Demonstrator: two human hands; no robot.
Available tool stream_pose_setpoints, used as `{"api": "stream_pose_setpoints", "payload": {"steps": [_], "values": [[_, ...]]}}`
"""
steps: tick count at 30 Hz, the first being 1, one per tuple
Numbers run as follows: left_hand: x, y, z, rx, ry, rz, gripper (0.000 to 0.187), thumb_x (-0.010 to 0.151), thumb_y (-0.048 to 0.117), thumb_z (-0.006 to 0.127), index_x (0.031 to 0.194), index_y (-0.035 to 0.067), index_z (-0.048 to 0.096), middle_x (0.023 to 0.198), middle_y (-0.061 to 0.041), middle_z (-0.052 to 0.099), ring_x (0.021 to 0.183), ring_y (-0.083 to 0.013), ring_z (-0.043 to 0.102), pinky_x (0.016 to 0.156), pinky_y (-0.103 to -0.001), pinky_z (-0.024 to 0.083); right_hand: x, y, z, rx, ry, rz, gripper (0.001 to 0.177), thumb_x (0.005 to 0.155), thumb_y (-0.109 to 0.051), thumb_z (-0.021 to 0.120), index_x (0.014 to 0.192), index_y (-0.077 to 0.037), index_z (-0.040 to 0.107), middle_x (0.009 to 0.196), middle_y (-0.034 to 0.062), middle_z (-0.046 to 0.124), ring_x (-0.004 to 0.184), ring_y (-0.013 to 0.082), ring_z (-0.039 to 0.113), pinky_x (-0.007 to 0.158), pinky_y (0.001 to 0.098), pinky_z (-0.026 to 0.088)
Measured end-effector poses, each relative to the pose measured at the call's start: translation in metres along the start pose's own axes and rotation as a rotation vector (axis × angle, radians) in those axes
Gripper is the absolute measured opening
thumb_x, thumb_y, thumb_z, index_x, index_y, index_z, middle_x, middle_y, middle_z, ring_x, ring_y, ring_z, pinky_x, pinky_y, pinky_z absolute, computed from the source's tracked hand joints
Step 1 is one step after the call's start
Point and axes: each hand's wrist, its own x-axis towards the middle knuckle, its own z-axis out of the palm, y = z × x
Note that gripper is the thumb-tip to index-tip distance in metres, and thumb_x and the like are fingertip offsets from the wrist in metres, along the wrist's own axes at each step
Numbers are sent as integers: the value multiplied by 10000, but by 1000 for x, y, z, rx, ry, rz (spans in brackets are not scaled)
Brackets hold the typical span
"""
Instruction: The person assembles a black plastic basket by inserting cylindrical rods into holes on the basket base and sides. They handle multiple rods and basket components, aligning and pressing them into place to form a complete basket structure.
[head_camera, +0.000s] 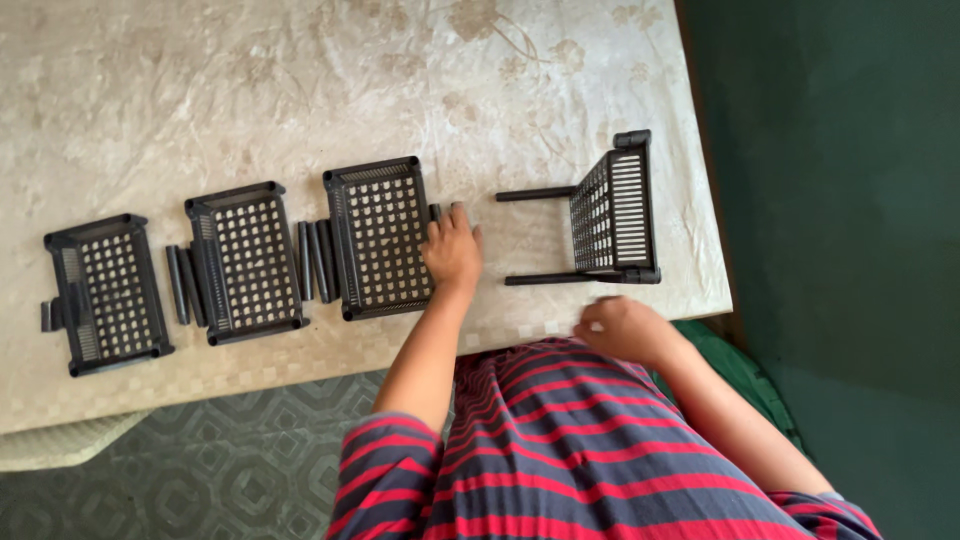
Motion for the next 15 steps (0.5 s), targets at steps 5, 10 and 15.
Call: {"api": "stream_pose_setpoints", "payload": {"steps": [5,10,15], "values": [[-44,25,-13,-119,-180,265,560,899,339,736,1397,139,578,1274,-85,637,1198,-322,569,943,-544,443,16,76,43,107,415,187,419,836,-306,798,1100,4,697,1037,260,708,965,458,651,806,517,529],[-73,46,-19,-305,-87,535,648,705,369,834,1261,102,635,1239,-113,648,1168,-336,570,966,-526,429,36,90,65,316,623,13,268,919,-224,768,1068,-7,713,981,225,722,868,406,677,758,442,540],[-71,60,-53,-384,-128,466,334,798,262,813,1113,170,748,1056,-11,734,1062,-272,620,946,-460,454,35,64,31,541,680,-40,271,977,-208,704,1161,-9,696,941,151,763,852,209,736,762,326,565]]}}
